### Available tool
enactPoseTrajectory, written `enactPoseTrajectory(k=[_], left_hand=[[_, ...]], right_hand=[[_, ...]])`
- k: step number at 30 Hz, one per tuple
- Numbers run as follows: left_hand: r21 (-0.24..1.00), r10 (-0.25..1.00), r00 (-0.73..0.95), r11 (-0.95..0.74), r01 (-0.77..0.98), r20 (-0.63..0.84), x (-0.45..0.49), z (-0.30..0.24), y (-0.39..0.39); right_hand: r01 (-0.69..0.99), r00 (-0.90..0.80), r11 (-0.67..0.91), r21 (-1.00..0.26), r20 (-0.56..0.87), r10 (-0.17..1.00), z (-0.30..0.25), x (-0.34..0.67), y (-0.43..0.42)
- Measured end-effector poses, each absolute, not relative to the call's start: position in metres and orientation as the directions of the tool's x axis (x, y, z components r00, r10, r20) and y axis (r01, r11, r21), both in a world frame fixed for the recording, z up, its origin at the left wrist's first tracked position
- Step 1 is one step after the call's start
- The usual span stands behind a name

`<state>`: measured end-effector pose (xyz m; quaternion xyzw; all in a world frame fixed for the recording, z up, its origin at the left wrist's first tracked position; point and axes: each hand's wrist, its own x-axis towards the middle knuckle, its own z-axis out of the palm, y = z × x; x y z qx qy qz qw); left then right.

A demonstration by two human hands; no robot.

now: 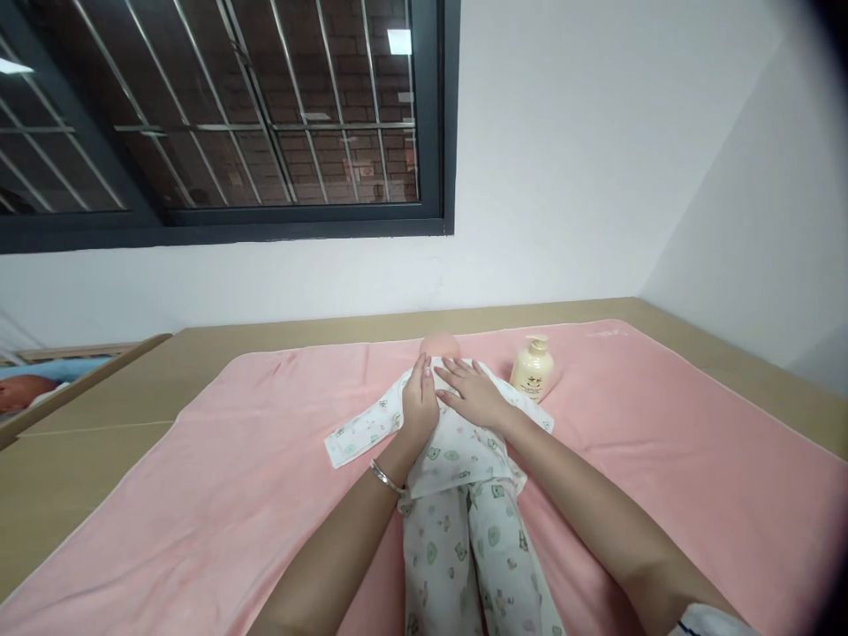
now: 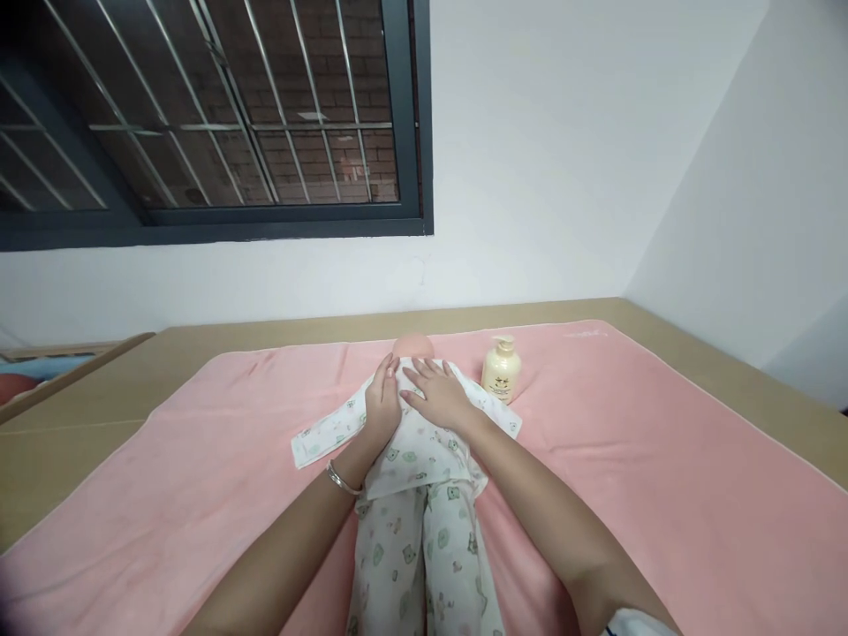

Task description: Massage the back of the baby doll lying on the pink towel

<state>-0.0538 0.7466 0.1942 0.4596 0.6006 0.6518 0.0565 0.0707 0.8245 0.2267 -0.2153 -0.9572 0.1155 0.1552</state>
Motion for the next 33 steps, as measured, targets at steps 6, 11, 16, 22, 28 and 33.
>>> enactPoseTrajectory(k=[6, 11, 16, 22, 28, 33], left_hand=[[0.856, 0.591, -0.620, -0.332, 0.396, 0.516, -0.055, 0.188, 0.747], [0.859, 0.596, -0.619, -0.368, 0.356, 0.512, -0.055, 0.189, 0.746], [0.856, 0.588, -0.622, -0.349, 0.383, 0.517, -0.054, 0.191, 0.745], [0.881, 0.593, -0.655, -0.261, 0.394, 0.468, -0.054, 0.194, 0.745], [0.805, 0.580, -0.604, -0.165, 0.570, 0.546, -0.056, 0.193, 0.746], [0.653, 0.539, -0.521, -0.074, 0.754, 0.662, -0.058, 0.188, 0.747]], right_hand=[[0.478, -0.807, 0.858, -0.188, 0.290, 0.514, 0.223, 0.067, 0.791], [0.162, -0.887, 0.942, -0.294, 0.374, 0.269, 0.217, 0.068, 0.812], [0.369, -0.749, 0.848, -0.380, 0.419, 0.514, 0.210, 0.069, 0.831], [0.360, -0.788, 0.913, -0.195, 0.460, 0.409, 0.212, 0.064, 0.792], [0.281, -0.779, 0.876, -0.393, 0.440, 0.447, 0.214, 0.066, 0.807], [0.412, -0.654, 0.849, -0.331, 0.542, 0.528, 0.205, 0.067, 0.812]])
